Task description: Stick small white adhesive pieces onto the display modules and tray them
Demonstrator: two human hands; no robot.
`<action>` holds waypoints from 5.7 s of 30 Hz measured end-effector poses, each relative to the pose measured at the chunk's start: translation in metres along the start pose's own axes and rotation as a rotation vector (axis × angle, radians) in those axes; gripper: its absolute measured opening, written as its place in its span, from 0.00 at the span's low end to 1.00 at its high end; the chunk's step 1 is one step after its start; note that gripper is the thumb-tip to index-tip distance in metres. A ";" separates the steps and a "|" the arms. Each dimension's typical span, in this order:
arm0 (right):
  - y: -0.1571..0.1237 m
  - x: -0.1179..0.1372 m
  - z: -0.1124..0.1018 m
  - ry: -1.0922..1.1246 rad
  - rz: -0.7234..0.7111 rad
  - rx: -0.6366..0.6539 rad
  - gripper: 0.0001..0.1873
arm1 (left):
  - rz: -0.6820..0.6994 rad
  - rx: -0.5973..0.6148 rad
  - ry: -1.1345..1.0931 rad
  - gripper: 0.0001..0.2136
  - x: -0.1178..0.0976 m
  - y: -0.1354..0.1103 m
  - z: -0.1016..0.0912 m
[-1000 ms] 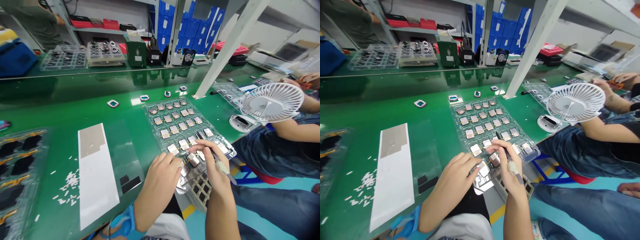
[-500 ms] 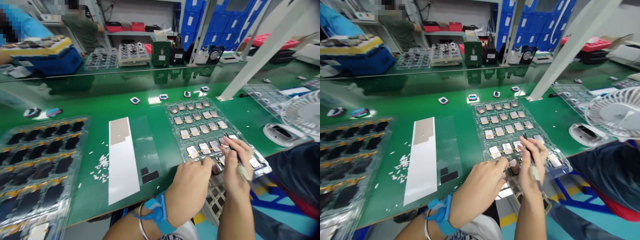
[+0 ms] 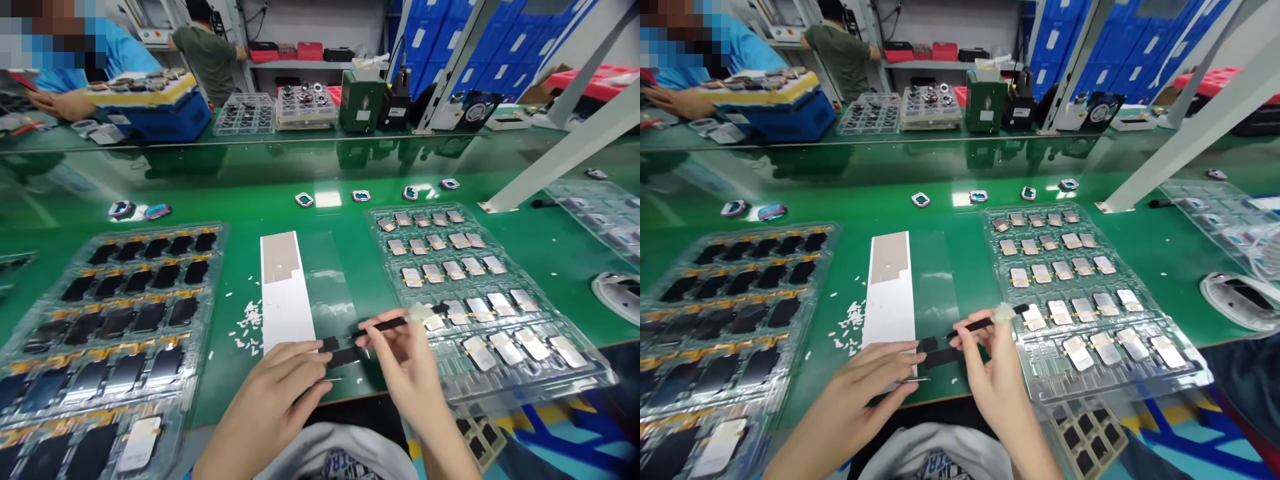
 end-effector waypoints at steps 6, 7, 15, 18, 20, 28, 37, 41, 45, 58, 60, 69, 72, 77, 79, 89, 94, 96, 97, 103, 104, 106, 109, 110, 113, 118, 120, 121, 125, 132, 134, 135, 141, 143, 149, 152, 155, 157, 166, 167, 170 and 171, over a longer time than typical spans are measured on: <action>0.004 -0.023 0.010 -0.033 0.019 0.042 0.08 | -0.020 0.055 -0.019 0.06 0.008 0.009 0.012; 0.005 -0.024 0.010 -0.035 0.025 0.048 0.08 | -0.023 0.062 -0.026 0.06 0.009 0.010 0.013; 0.006 -0.025 0.009 0.001 0.050 0.035 0.09 | -0.028 0.064 -0.034 0.06 0.013 0.010 0.016; 0.005 -0.027 0.011 -0.012 0.059 0.044 0.09 | -0.027 0.062 -0.032 0.06 0.013 0.010 0.016; 0.005 -0.027 0.012 -0.003 0.065 0.025 0.10 | -0.030 0.066 -0.034 0.06 0.013 0.010 0.017; 0.010 -0.015 0.002 0.164 0.080 -0.092 0.14 | -0.055 0.042 -0.090 0.07 0.015 0.010 0.013; 0.016 0.008 0.027 0.581 0.176 -0.106 0.17 | -0.275 -0.415 -0.156 0.09 0.023 0.016 -0.018; 0.019 0.027 0.040 0.562 0.005 -0.109 0.12 | -0.318 -0.345 -0.115 0.05 0.023 0.023 -0.016; 0.017 0.042 0.050 0.421 -0.182 -0.090 0.08 | -0.242 -0.291 -0.076 0.05 0.017 0.029 -0.016; 0.013 0.056 0.062 0.282 -0.397 -0.156 0.12 | -0.291 -0.288 -0.289 0.17 0.025 0.028 -0.012; 0.014 0.054 0.063 0.265 -0.387 -0.159 0.12 | -0.301 -0.265 -0.335 0.18 0.027 0.028 -0.009; 0.013 0.045 0.065 0.251 -0.414 -0.198 0.13 | -0.310 -0.233 -0.432 0.20 0.029 0.028 -0.005; 0.014 0.046 0.066 0.244 -0.472 -0.199 0.14 | -0.311 -0.226 -0.462 0.20 0.028 0.027 -0.005; 0.015 0.044 0.067 0.287 -0.509 -0.182 0.15 | -0.292 -0.218 -0.493 0.22 0.027 0.026 -0.005; 0.014 0.042 0.067 0.300 -0.504 -0.179 0.16 | -0.290 -0.213 -0.498 0.22 0.027 0.025 -0.005; 0.014 0.040 0.066 0.290 -0.479 -0.199 0.14 | -0.310 -0.204 -0.491 0.22 0.029 0.026 -0.003; 0.014 0.040 0.065 0.239 -0.463 -0.228 0.12 | -0.314 -0.201 -0.480 0.22 0.029 0.026 -0.002; 0.015 0.040 0.065 0.237 -0.461 -0.223 0.12 | -0.313 -0.202 -0.480 0.22 0.029 0.026 -0.002; 0.015 0.040 0.065 0.245 -0.462 -0.220 0.13 | -0.309 -0.204 -0.481 0.22 0.029 0.025 -0.002; 0.015 0.039 0.065 0.272 -0.466 -0.219 0.13 | -0.309 -0.202 -0.489 0.23 0.029 0.025 -0.002; 0.015 0.040 0.065 0.276 -0.471 -0.220 0.14 | -0.311 -0.202 -0.489 0.23 0.029 0.025 -0.002; 0.014 0.040 0.065 0.282 -0.481 -0.215 0.14 | -0.312 -0.202 -0.487 0.22 0.029 0.025 -0.002; 0.015 0.041 0.065 0.278 -0.498 -0.206 0.15 | -0.317 -0.206 -0.472 0.22 0.030 0.025 -0.003; 0.015 0.042 0.065 0.275 -0.504 -0.204 0.15 | -0.316 -0.208 -0.465 0.22 0.030 0.025 -0.003; 0.015 0.044 0.064 0.266 -0.524 -0.205 0.15 | -0.312 -0.215 -0.441 0.22 0.030 0.025 -0.003; 0.014 0.044 0.064 0.245 -0.516 -0.200 0.15 | -0.317 -0.197 -0.435 0.23 0.031 0.025 -0.002; 0.013 0.043 0.064 0.232 -0.504 -0.205 0.15 | -0.322 -0.190 -0.448 0.23 0.030 0.025 -0.002; 0.013 0.044 0.065 0.224 -0.500 -0.207 0.14 | -0.324 -0.188 -0.453 0.23 0.030 0.026 -0.002; 0.013 0.045 0.065 0.202 -0.501 -0.212 0.14 | -0.323 -0.190 -0.455 0.23 0.030 0.026 -0.002; 0.013 0.045 0.065 0.209 -0.503 -0.195 0.14 | -0.316 -0.194 -0.460 0.23 0.031 0.025 -0.002; 0.013 0.044 0.065 0.224 -0.504 -0.193 0.14 | -0.314 -0.193 -0.459 0.23 0.030 0.024 -0.001; 0.013 0.044 0.065 0.233 -0.507 -0.182 0.14 | -0.316 -0.194 -0.454 0.23 0.030 0.024 -0.001; 0.014 0.040 0.063 0.257 -0.461 -0.185 0.13 | -0.316 -0.204 -0.386 0.22 0.031 0.024 -0.003; 0.017 0.040 0.060 0.298 -0.428 -0.195 0.11 | -0.313 -0.216 -0.363 0.22 0.031 0.023 -0.004; 0.019 0.050 0.041 0.340 -0.451 -0.139 0.08 | -0.256 -0.235 -0.361 0.21 0.028 0.022 -0.005; 0.015 0.049 0.034 0.237 -0.410 -0.074 0.09 | -0.226 -0.235 -0.349 0.22 0.024 0.023 -0.006; 0.012 0.046 0.034 -0.004 -0.358 0.015 0.05 | -0.198 -0.227 -0.329 0.22 0.018 0.024 -0.007; 0.014 0.041 0.035 -0.126 -0.299 0.070 0.08 | -0.183 -0.214 -0.320 0.22 0.016 0.024 -0.007; 0.007 0.048 0.020 -0.130 -0.113 0.230 0.03 | -0.146 -0.087 -0.443 0.24 0.008 0.021 0.005; 0.003 0.048 0.009 -0.142 -0.081 0.201 0.01 | -0.163 -0.088 -0.469 0.24 0.009 0.021 0.007; -0.012 0.047 -0.044 -0.260 -0.005 -0.019 0.02 | -0.211 -0.160 -0.568 0.26 0.012 0.021 0.008; -0.017 0.044 -0.065 -0.328 0.029 -0.104 0.04 | -0.233 -0.196 -0.589 0.26 0.013 0.022 0.007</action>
Point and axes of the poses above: each hand's wrist, its own y-axis towards the middle knuckle, its own z-axis out of the palm, x = y × z, the point moved 6 cm from there along y, towards the middle knuckle, and after that the axes turned 4 degrees about x, right-handed, at the moved point
